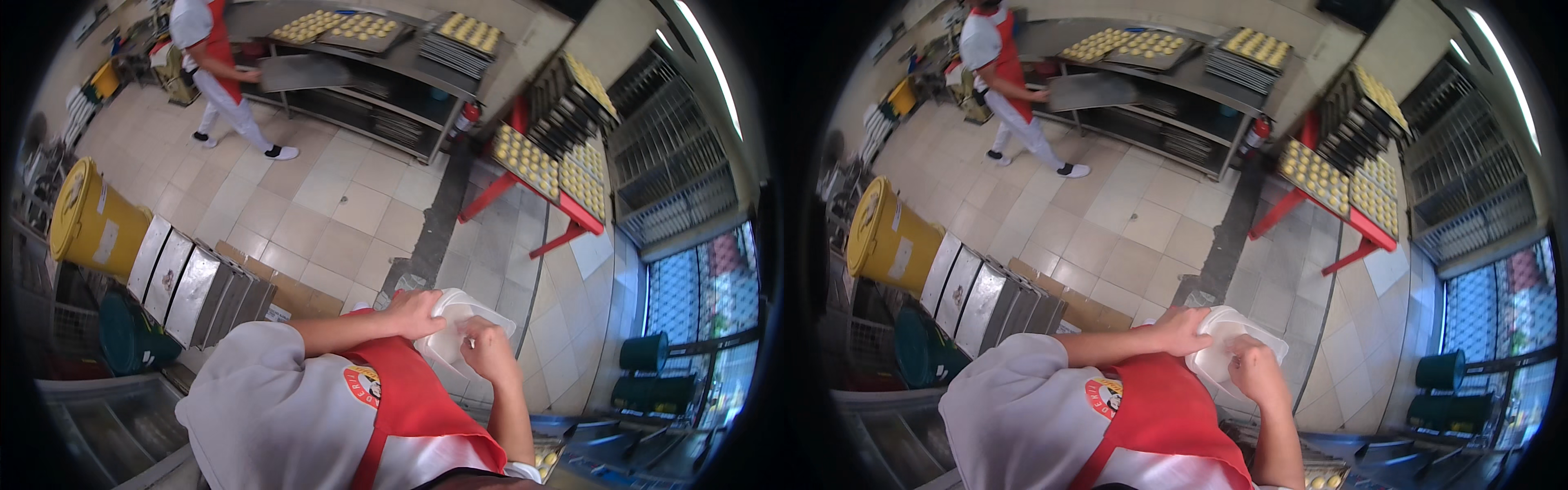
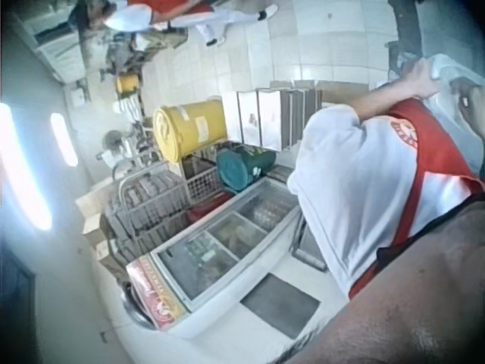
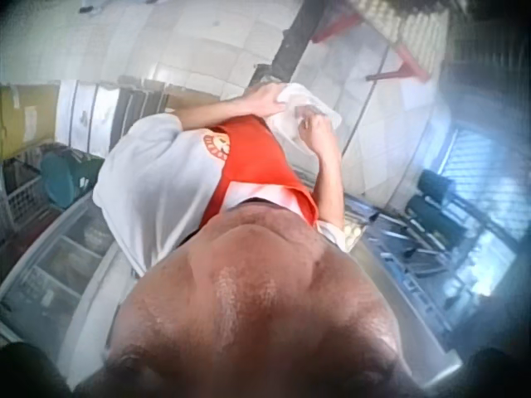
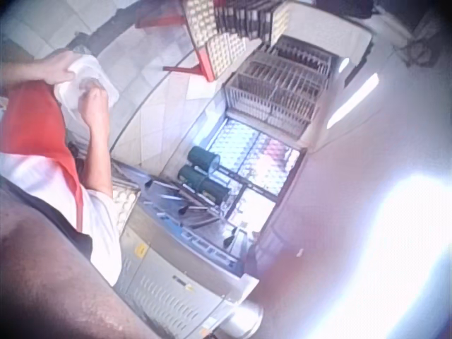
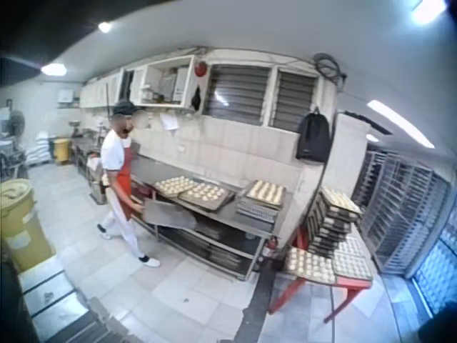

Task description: The person scoops a white powder from a bucket into a container, walks to a metal table, and uses their hand to mark cross shapes onto rows of dough balls on baking trays.

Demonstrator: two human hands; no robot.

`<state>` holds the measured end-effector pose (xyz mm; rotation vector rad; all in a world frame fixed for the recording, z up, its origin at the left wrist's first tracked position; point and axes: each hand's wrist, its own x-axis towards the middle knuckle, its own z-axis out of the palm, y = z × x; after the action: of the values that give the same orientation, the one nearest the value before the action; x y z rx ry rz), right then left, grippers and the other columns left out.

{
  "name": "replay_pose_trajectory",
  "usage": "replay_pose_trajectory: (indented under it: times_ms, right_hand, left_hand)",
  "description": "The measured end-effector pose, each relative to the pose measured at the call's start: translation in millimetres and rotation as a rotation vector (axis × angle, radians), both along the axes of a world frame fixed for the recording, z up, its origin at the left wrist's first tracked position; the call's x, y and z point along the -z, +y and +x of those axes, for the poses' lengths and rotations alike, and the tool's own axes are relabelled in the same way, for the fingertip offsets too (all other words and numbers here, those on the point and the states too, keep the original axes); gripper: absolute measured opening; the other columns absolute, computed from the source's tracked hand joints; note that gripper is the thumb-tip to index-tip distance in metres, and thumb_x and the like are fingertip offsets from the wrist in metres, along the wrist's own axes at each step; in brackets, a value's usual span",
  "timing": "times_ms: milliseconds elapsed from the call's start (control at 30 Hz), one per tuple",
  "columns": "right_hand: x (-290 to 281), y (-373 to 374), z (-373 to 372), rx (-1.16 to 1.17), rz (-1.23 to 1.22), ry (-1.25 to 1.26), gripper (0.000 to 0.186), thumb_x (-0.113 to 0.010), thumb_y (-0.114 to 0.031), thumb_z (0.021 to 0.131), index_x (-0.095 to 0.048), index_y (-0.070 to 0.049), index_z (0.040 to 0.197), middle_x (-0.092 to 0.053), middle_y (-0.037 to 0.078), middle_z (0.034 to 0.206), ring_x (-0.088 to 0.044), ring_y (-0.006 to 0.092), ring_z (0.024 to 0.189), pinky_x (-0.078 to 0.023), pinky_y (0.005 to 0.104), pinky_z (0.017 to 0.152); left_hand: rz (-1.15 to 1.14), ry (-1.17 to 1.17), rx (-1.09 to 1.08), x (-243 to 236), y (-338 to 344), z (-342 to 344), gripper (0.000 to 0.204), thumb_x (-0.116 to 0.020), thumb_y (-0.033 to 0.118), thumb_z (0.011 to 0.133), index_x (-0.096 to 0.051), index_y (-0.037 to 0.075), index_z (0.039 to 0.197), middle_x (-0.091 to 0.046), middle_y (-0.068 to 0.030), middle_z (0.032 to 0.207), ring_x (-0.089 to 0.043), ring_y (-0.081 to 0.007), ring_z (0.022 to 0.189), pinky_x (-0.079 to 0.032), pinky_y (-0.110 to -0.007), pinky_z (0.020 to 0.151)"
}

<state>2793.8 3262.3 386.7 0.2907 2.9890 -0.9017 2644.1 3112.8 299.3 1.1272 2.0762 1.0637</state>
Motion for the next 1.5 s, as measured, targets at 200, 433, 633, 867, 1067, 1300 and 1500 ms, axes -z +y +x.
replay_pose_trajectory:
  times_ms: [200, 433, 633, 867, 1067, 1300, 1500]
  right_hand:
    - [1.2, -34.5, -169.2, -0.208, -0.079, 0.002, 0.012, -0.063, 0.004, 0.069, -0.060, 0.000, 0.079, -0.062, 0.016, 0.081, -0.065, 0.0359, 0.080, -0.053, 0.0434, 0.072]
    - [32.9, -97.2, -370.1, -0.631, -0.177, -0.001, 0.012, -0.064, 0.001, 0.069, -0.061, -0.003, 0.080, -0.060, 0.016, 0.083, -0.064, 0.0373, 0.079, -0.052, 0.0437, 0.071]
    - [74.9, -168.1, -542.2, -1.046, -0.235, 0.143, 0.012, -0.065, 0.001, 0.073, -0.060, -0.003, 0.082, -0.060, 0.012, 0.080, -0.063, 0.0334, 0.075, -0.051, 0.0397, 0.068]
    - [93.6, -310.2, -749.3, -1.446, -0.330, 0.105, 0.011, -0.063, 0.001, 0.074, -0.059, -0.002, 0.083, -0.060, 0.015, 0.086, -0.062, 0.0354, 0.084, -0.050, 0.0458, 0.076]
    - [59.5, -458.2, -888.5, -1.754, -0.229, -0.022, 0.010, -0.060, 0.003, 0.075, -0.060, -0.003, 0.082, -0.062, 0.016, 0.091, -0.062, 0.0383, 0.087, -0.049, 0.0482, 0.078]
    - [114.0, -665.3, -1053.9, -2.063, -0.229, -0.020, 0.011, -0.061, 0.004, 0.074, -0.061, -0.003, 0.083, -0.061, 0.017, 0.092, -0.061, 0.0379, 0.089, -0.049, 0.0462, 0.077]
    - [106.6, -847.7, -1200.0, -2.076, -0.279, 0.046, 0.008, -0.061, 0.003, 0.073, -0.057, -0.001, 0.078, -0.060, 0.017, 0.088, -0.061, 0.0373, 0.086, -0.049, 0.0459, 0.075]
  left_hand:
    - [-0.049, 0.034, -0.238, 2.0, -55.8, -122.2, 0.041, -0.065, 0.032, 0.075, -0.061, -0.002, 0.098, -0.068, -0.0269, 0.085, -0.067, -0.0445, 0.083, -0.052, -0.052, 0.077]
    - [0.100, -0.134, -0.817, 31.4, -144.1, -232.6, 0.041, -0.063, 0.027, 0.074, -0.063, -0.003, 0.102, -0.069, -0.0256, 0.085, -0.067, -0.0444, 0.084, -0.052, -0.051, 0.080]
    - [0.169, -0.133, -1.214, 53.9, -222.2, -337.9, 0.043, -0.062, 0.026, 0.073, -0.066, -0.001, 0.106, -0.069, -0.0256, 0.095, -0.068, -0.0420, 0.088, -0.053, -0.047, 0.081]
    - [0.240, -0.087, -1.604, 59.4, -323.5, -464.2, 0.041, -0.061, 0.019, 0.076, -0.065, -0.005, 0.110, -0.071, -0.0197, 0.093, -0.070, -0.0280, 0.086, -0.055, -0.038, 0.078]
    - [0.191, 0.026, -1.958, 51.0, -423.8, -560.9, 0.039, -0.064, 0.022, 0.077, -0.066, -0.003, 0.106, -0.071, -0.0229, 0.091, -0.071, -0.0349, 0.085, -0.055, -0.042, 0.077]
    - [0.188, 0.017, -2.139, 78.3, -582.1, -700.7, 0.038, -0.066, 0.023, 0.076, -0.066, -0.004, 0.103, -0.071, -0.0245, 0.090, -0.071, -0.0373, 0.086, -0.055, -0.043, 0.078]
    - [0.191, 0.012, -2.085, 54.3, -761.0, -851.5, 0.036, -0.065, 0.021, 0.075, -0.066, -0.004, 0.101, -0.070, -0.0252, 0.088, -0.071, -0.0378, 0.086, -0.055, -0.044, 0.077]
